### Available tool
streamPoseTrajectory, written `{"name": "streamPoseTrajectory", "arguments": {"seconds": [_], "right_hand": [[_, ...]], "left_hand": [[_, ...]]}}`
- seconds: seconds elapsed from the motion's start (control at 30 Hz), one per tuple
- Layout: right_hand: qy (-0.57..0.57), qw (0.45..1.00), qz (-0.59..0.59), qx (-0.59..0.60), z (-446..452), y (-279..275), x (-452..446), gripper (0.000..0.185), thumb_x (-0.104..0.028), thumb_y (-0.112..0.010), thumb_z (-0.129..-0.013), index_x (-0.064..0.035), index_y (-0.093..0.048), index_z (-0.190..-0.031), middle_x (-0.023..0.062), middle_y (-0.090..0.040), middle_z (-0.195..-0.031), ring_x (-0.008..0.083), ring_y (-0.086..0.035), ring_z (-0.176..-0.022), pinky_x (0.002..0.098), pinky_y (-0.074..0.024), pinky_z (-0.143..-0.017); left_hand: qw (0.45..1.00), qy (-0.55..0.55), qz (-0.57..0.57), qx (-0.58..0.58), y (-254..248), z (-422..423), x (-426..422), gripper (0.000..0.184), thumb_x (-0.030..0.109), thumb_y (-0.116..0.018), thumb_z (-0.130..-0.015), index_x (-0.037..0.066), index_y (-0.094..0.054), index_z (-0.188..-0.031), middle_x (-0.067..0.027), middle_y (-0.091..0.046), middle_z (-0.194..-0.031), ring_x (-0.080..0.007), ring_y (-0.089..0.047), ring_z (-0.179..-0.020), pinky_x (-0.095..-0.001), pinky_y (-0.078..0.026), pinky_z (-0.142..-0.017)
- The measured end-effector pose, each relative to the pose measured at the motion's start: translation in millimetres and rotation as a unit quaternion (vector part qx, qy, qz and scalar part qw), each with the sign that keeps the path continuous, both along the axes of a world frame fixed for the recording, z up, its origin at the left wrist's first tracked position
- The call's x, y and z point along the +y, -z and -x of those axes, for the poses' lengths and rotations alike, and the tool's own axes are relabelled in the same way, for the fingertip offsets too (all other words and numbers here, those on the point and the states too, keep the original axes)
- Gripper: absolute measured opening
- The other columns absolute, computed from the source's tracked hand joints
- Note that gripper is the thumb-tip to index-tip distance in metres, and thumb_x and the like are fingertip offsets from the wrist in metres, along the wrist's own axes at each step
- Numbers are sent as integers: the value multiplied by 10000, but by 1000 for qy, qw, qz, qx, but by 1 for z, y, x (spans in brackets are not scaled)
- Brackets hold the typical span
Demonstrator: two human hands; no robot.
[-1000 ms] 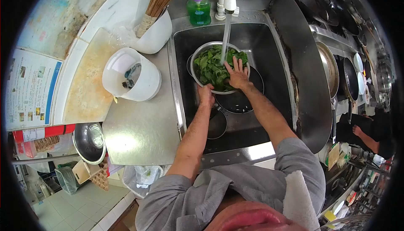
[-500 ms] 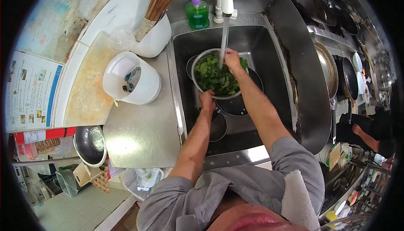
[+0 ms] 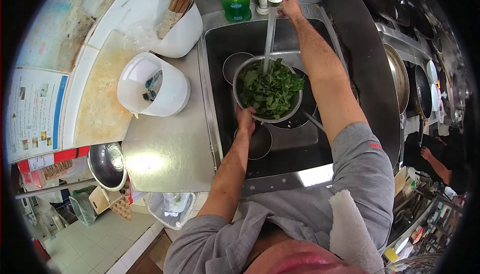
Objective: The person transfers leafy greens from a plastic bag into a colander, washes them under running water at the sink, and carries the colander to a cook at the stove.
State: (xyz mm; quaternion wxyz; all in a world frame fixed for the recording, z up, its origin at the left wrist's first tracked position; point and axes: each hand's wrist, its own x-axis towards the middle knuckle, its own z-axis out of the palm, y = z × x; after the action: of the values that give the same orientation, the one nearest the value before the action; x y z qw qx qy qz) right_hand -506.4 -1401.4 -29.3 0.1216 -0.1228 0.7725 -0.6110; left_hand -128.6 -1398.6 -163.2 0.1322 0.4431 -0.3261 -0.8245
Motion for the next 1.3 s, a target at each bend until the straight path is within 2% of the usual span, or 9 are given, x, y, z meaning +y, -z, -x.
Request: {"name": "streamPoseTrajectory", "arguments": {"seconds": [0.23,0.3,0.37,0.5,0.7,0.87,1.0,1.07,1.3], "right_hand": [[68,996,60,-7,-21,3,12,468,-327,-502,-875,-43,-436,-1241,102,-594,-1007,219,-594,-768,324,-506,-579],[40,966,-121,224,-33,47,32,574,-397,-519,-849,-56,-377,-1289,174,-510,-1166,322,-536,-973,421,-461,-784],[35,929,-244,276,-101,73,49,662,-512,-474,-829,-115,-320,-1336,229,-255,-1374,407,-260,-1247,504,-220,-1011],[-81,883,-440,142,-186,104,43,760,-607,-474,-775,-238,-211,-1385,200,34,-1446,439,32,-1310,644,-51,-990],[-321,781,-521,124,-244,56,39,705,-271,-633,-718,-308,-307,-1342,192,-6,-1438,476,-20,-1285,718,-210,-900],[-231,861,-427,152,-207,71,41,516,-73,-596,-679,-181,-527,-1178,160,-570,-1051,338,-510,-1024,411,-454,-857],[-229,902,-346,121,-209,78,48,514,-36,-589,-658,-155,-539,-1155,185,-517,-1129,349,-483,-1061,428,-425,-887],[-178,920,-191,293,-204,99,59,529,-7,-588,-624,-141,-546,-1134,185,-450,-1204,344,-429,-1119,432,-386,-922],[-269,868,-291,299,-225,73,115,494,22,-587,-601,-154,-574,-1063,140,-355,-1256,335,-334,-1169,459,-380,-882]], "left_hand": [[999,-11,-6,32,-7,12,-6,685,-126,-436,-581,83,-404,-1233,-81,-495,-1039,-233,-500,-903,-303,-444,-677],[999,-5,-5,37,-7,12,-8,672,-125,-439,-579,73,-415,-1220,-84,-499,-1045,-234,-493,-920,-305,-439,-696],[997,-25,18,69,-4,13,-11,581,-141,-435,-603,55,-439,-1150,-91,-478,-982,-244,-487,-861,-356,-432,-739],[998,-27,26,59,-11,21,-11,580,-137,-438,-607,55,-442,-1154,-91,-482,-973,-241,-487,-862,-344,-426,-753],[999,-4,37,38,-21,22,-16,567,-135,-454,-585,46,-456,-1122,-79,-503,-954,-244,-502,-865,-338,-442,-713],[996,-28,46,68,-18,26,-9,583,-129,-447,-569,41,-444,-1127,-84,-509,-980,-246,-506,-873,-322,-441,-700],[997,-34,41,64,-16,35,-9,636,-141,-432,-542,33,-436,-1154,-88,-515,-1017,-249,-505,-896,-298,-434,-710],[996,-31,45,66,-19,36,-18,641,-143,-428,-541,36,-435,-1156,-84,-514,-1011,-245,-502,-891,-299,-434,-709],[992,-73,92,46,-12,35,-28,666,-153,-414,-536,51,-429,-1170,-71,-494,-1021,-231,-491,-891,-276,-425,-680]]}}
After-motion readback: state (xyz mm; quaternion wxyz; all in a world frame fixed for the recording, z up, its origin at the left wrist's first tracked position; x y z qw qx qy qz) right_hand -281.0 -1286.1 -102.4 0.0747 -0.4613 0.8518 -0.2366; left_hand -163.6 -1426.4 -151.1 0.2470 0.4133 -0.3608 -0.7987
